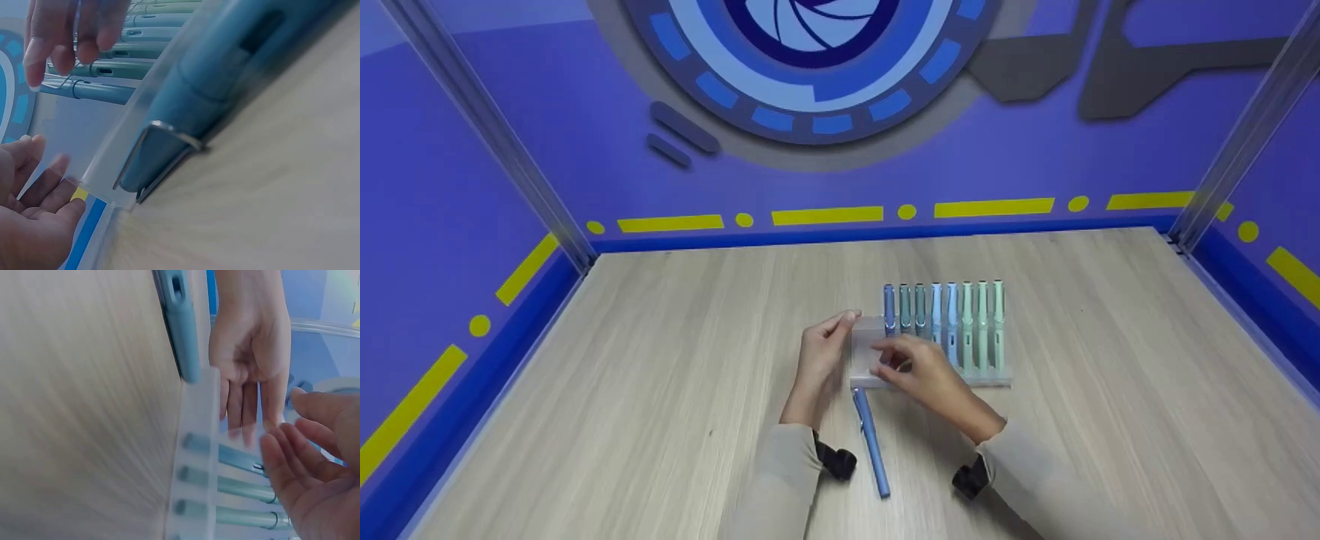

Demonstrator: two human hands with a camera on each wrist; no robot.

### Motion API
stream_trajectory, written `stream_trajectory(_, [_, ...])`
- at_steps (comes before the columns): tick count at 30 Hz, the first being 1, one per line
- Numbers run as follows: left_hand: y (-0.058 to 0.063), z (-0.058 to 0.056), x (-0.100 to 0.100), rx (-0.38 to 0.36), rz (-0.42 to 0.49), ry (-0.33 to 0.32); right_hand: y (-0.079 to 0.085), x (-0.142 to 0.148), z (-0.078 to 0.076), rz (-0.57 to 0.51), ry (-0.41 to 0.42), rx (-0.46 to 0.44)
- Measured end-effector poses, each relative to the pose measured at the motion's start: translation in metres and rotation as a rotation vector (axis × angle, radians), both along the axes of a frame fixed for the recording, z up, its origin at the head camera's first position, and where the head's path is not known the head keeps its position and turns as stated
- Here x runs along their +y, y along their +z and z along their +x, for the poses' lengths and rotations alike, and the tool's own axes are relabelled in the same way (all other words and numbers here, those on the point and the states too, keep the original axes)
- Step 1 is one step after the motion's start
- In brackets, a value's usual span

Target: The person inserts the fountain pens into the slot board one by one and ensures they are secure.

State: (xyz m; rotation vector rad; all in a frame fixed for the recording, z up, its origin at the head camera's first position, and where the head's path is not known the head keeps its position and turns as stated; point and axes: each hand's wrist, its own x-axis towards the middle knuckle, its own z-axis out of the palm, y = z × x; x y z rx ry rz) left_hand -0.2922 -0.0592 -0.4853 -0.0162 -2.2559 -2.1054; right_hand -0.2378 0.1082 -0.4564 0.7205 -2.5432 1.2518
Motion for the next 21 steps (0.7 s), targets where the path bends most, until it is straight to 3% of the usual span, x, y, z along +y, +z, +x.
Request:
stream_trajectory(5, [0.0, 0.0, 0.001, 0.007, 0.031, -0.001, -0.005, -0.003, 0.005, -0.008, 0.099, -0.136])
stream_trajectory(9, [-0.001, -0.002, 0.0, 0.022, 0.02, 0.002, -0.009, -0.007, 0.008, 0.048, 0.149, -0.196])
stream_trajectory(14, [-0.002, -0.003, -0.001, 0.057, -0.054, 0.003, -0.013, -0.012, 0.01, 0.093, 0.165, -0.279])
stream_trajectory(21, [0.0, -0.003, -0.002, 0.058, -0.077, 0.003, -0.013, -0.015, 0.013, 0.105, 0.161, -0.362])
